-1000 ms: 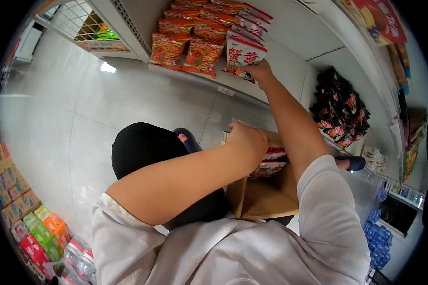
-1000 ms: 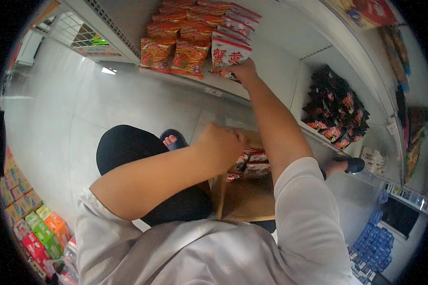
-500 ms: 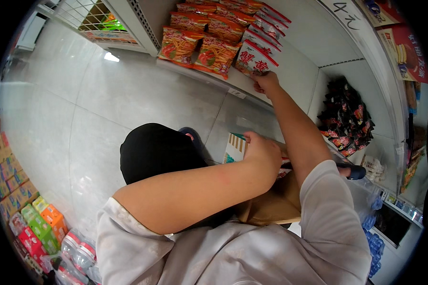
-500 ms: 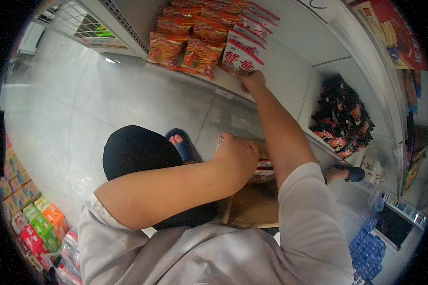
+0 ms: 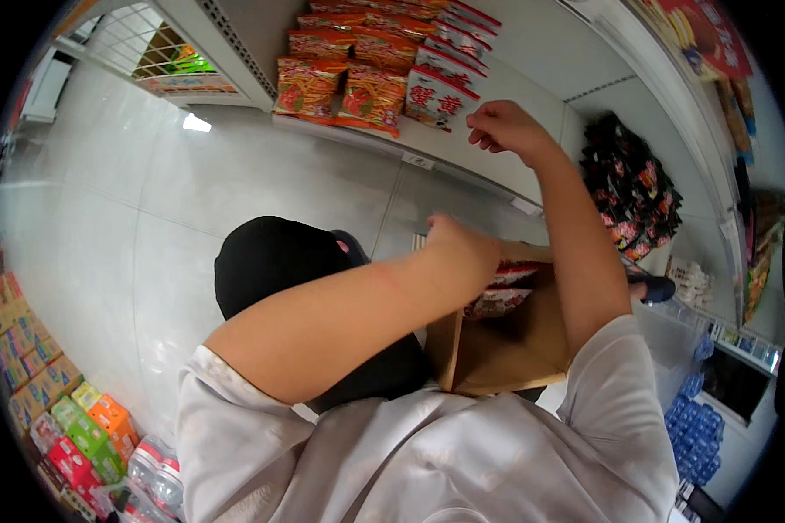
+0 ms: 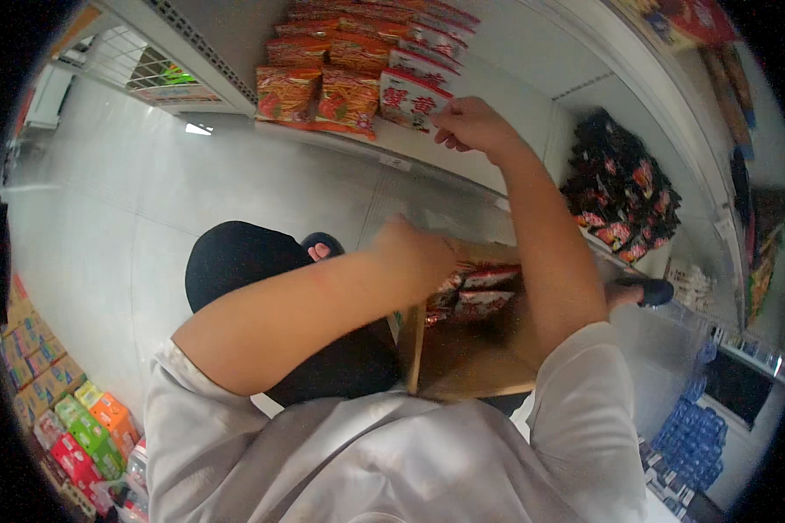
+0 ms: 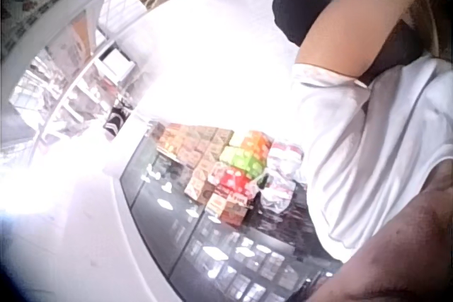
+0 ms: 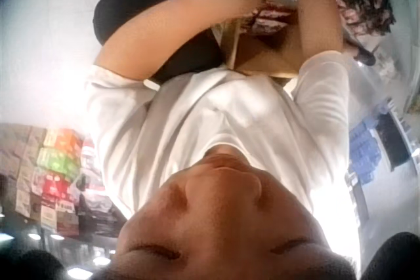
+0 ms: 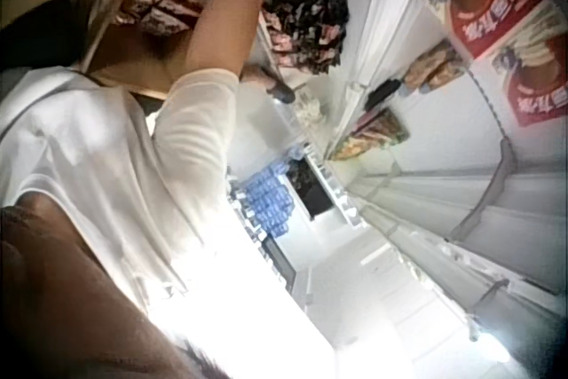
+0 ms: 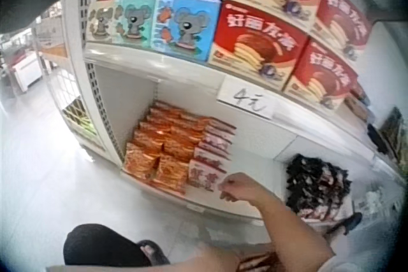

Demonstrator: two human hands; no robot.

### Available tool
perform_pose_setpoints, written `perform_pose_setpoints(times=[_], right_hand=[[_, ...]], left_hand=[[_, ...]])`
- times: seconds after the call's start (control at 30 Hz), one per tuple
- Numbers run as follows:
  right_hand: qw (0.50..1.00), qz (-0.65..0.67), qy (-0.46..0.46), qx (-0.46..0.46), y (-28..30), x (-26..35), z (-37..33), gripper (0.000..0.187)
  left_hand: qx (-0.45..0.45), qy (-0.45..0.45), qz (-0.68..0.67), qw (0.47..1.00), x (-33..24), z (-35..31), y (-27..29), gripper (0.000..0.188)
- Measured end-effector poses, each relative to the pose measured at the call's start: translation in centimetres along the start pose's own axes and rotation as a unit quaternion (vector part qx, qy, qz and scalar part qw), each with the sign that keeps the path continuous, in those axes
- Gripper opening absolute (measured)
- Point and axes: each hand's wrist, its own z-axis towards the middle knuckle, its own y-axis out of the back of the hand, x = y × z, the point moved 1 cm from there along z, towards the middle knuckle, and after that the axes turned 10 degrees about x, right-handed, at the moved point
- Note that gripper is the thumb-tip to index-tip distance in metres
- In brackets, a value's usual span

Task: The person sits on the floor in a store aisle and restocks a shelf with packaged snacks. They repeatedly pick up individual snack packets from a cardboard box on their lap and place them onto the shelf in neat rows.

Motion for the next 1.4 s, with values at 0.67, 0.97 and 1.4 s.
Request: perform_pose_setpoints(times=[0.67, 0.97, 1.4], right_hand=[[0.908, -0.389, 0.08, -0.13, -16.8, -19.5, -15.4, 0.032], [0.883, -0.426, 0.061, -0.187, -18.2, -18.8, -16.5, 0.032], [0.875, -0.448, -0.008, -0.181, -16.9, -19.3, -16.2, 0.019]], left_hand=[[-0.008, 0.025, 0.041, 0.999, -1.8, 1.5, 1.3, 0.022], [0.013, 0.019, 0.031, 0.999, -2.7, -0.1, 1.6, 0.024], [0.007, 0.034, 0.011, 0.999, -2.8, -1.3, 1.8, 0.028]])
